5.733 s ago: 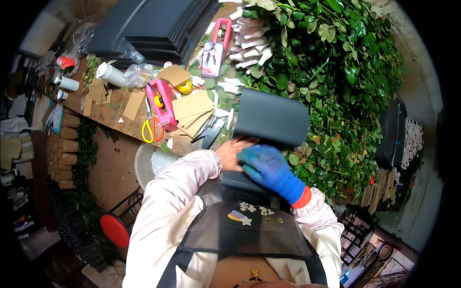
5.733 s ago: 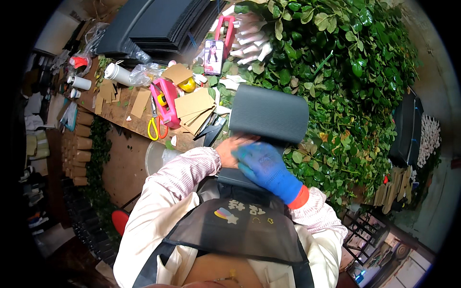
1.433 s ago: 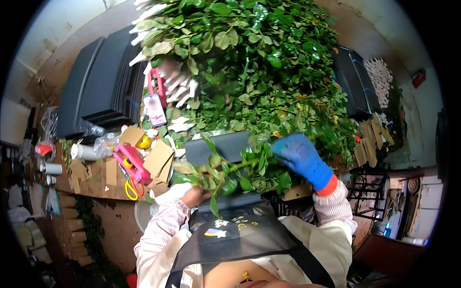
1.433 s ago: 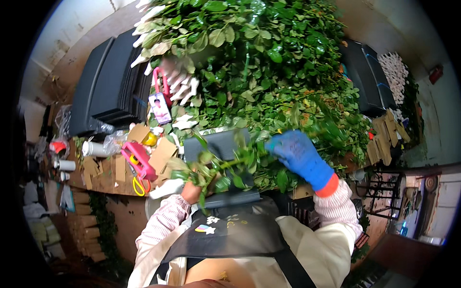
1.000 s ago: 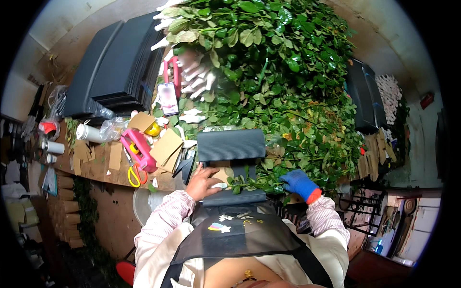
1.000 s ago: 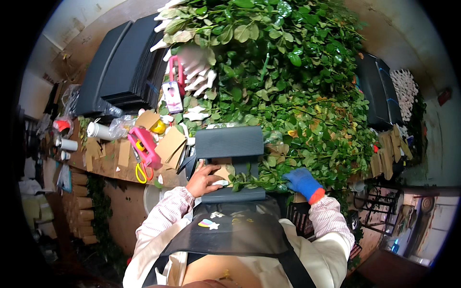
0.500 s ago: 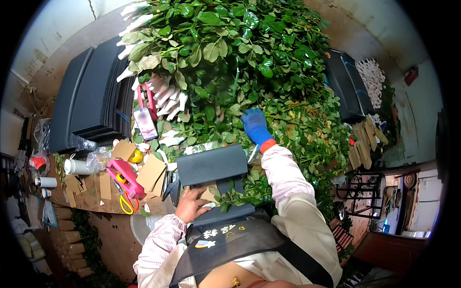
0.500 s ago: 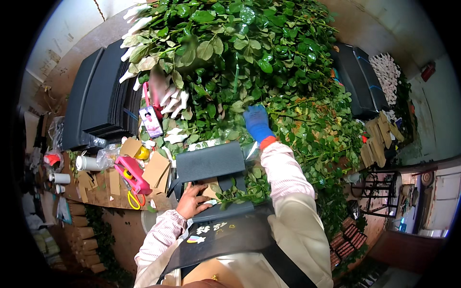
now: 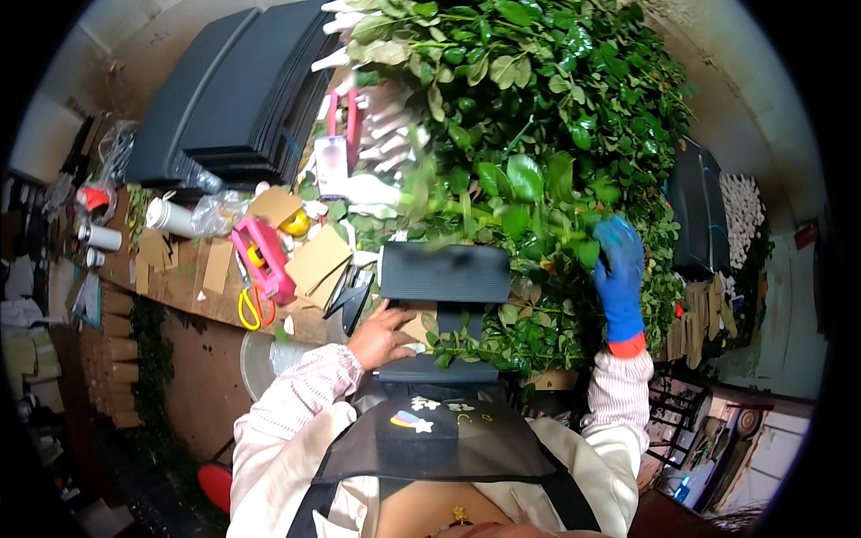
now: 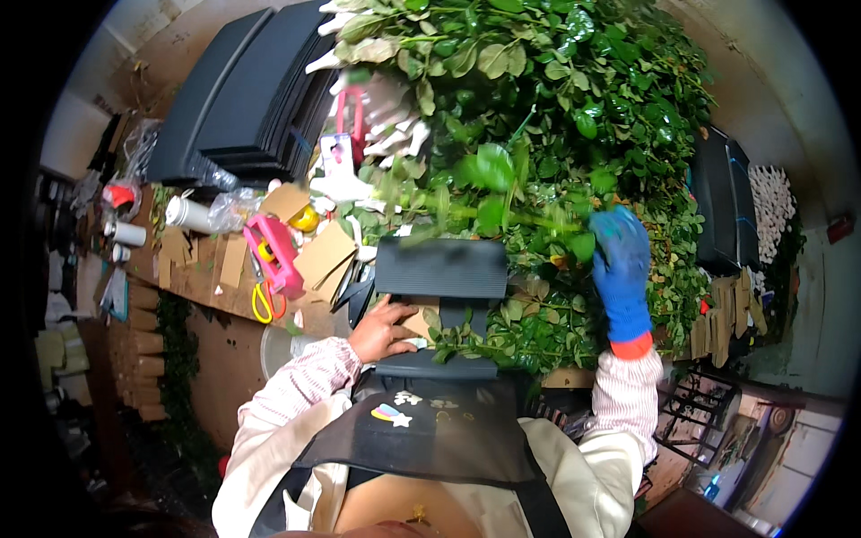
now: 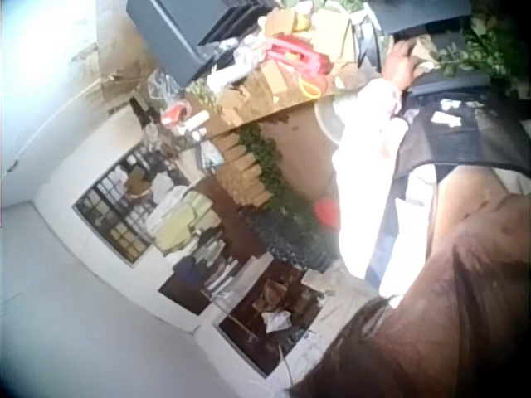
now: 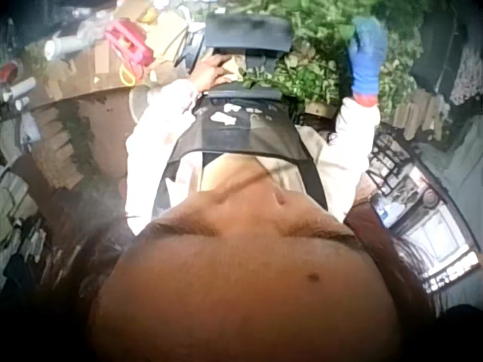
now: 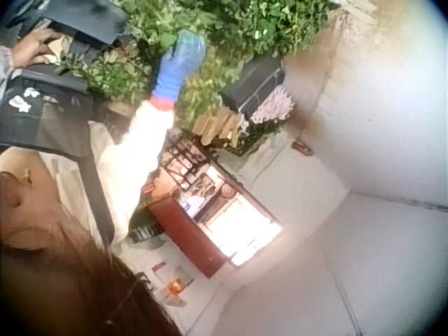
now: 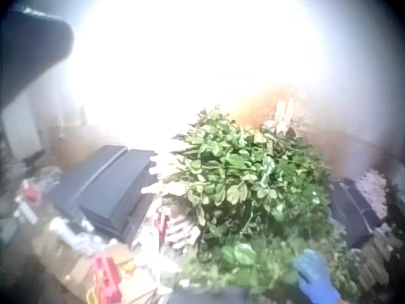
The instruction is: The person arranges artificial flowers and greenery into a black rectangular container. They use shears to trim stems and place the cut pieces into the container, then close the lid and set the container aside.
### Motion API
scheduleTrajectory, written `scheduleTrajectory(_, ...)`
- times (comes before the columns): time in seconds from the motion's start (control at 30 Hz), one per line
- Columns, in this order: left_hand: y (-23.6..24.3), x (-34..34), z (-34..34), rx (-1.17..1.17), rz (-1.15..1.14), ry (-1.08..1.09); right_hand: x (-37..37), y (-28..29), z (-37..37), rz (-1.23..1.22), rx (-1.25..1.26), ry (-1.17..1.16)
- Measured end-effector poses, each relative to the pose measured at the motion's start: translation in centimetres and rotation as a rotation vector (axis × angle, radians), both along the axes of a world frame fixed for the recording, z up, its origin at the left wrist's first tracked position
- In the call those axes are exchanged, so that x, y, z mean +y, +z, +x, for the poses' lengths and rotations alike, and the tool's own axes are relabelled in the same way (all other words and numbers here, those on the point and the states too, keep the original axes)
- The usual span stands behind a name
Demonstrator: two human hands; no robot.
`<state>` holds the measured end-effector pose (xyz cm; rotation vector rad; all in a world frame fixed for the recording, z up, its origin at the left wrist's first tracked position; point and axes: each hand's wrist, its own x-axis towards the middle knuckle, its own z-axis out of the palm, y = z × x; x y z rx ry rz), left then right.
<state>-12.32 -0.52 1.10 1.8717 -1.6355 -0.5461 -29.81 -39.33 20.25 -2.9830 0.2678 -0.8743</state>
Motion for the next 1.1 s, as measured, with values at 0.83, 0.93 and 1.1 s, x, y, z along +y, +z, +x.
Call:
scheduleTrajectory(0.83,-2.0,0.7,-0.4,0.138,0.039,0.104,2.2,-15.1,-11.9,0.062,1.045,-0.096)
scheduleTrajectory(0.93,-1.3,0.7,-0.5,0.128,0.060,0.106,1.7,-11.5,-6.4,0.044,0.895,-0.229)
scheduleTrajectory(1.1,-0.6,0.3,-0.3,0.143,0.089,0.101,-1.5,-17.2,5.3,0.041,0.246,-0.156)
